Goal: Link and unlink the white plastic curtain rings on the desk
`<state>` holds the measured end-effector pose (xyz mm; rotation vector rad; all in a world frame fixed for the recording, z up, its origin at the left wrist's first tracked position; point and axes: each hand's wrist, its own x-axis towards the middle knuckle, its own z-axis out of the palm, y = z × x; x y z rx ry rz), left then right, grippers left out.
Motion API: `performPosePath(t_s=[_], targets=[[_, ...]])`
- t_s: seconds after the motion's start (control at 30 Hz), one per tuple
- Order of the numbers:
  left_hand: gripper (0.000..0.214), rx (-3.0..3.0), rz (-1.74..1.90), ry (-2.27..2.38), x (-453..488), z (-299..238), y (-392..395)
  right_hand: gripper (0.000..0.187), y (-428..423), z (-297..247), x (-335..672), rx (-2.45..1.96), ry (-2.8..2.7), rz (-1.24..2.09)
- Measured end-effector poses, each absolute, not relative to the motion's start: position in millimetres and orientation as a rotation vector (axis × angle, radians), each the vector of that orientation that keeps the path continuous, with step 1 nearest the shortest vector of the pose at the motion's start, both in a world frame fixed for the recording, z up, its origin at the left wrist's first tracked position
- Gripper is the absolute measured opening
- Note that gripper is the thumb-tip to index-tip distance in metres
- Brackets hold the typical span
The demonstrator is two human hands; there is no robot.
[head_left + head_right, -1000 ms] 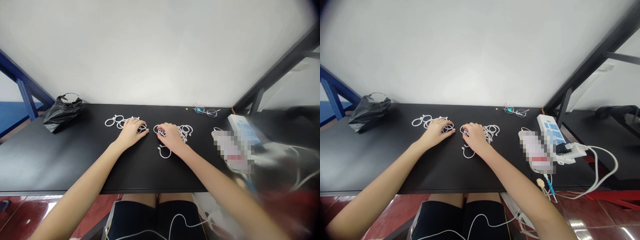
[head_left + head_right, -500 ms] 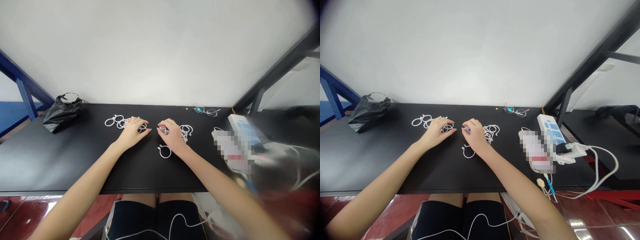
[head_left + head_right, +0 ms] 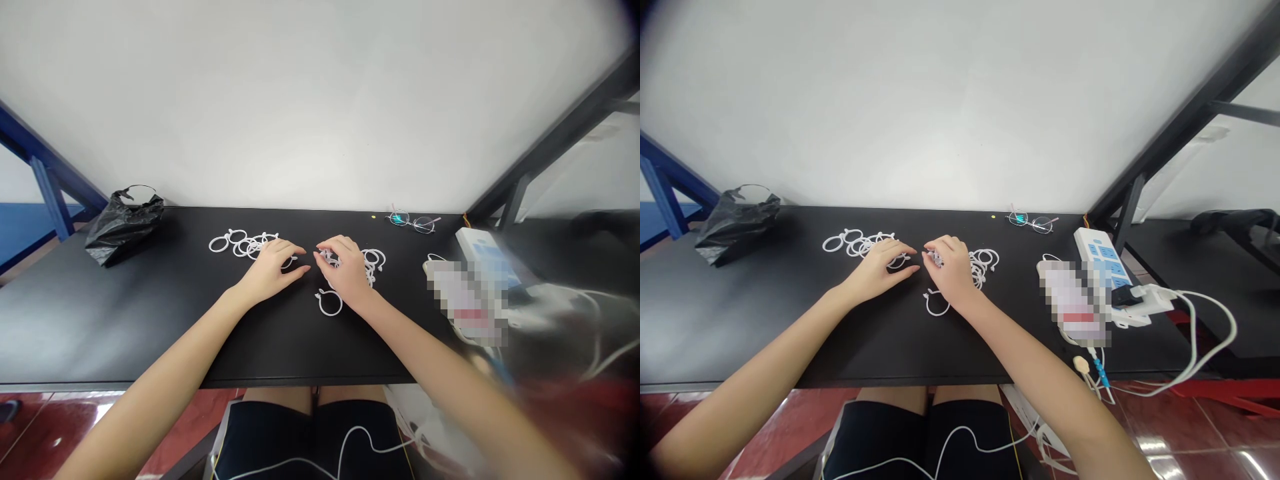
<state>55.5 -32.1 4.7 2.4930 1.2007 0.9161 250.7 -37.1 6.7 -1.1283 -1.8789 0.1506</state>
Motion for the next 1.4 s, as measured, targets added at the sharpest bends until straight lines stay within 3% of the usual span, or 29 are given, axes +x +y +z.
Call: performPosePath(t_s=[0.53, 0.83, 0.93, 1.13, 1.4], targets=[[0.027, 2.498, 0.891, 1.185, 55, 4, -32, 0.004, -39, 9, 251, -1.074, -1.797, 0.185], [0.050, 2.416, 0.888, 1.146, 62, 6, -41, 0.006, -42, 5, 246, -0.879, -1.810, 0.281], [0.047, 2.398, 0.904, 1.085, 66, 6, -43, 0.007, -43, 3, 245, -0.780, -1.856, 0.305], [0.020, 2.314, 0.875, 1.056, 68, 8, -44, 0.010, -46, 1, 243, -0.702, -1.916, 0.319], [0.019, 2.170, 0.951, 1.097, 65, 11, -42, 0.011, -43, 2, 244, -0.702, -1.885, 0.299]])
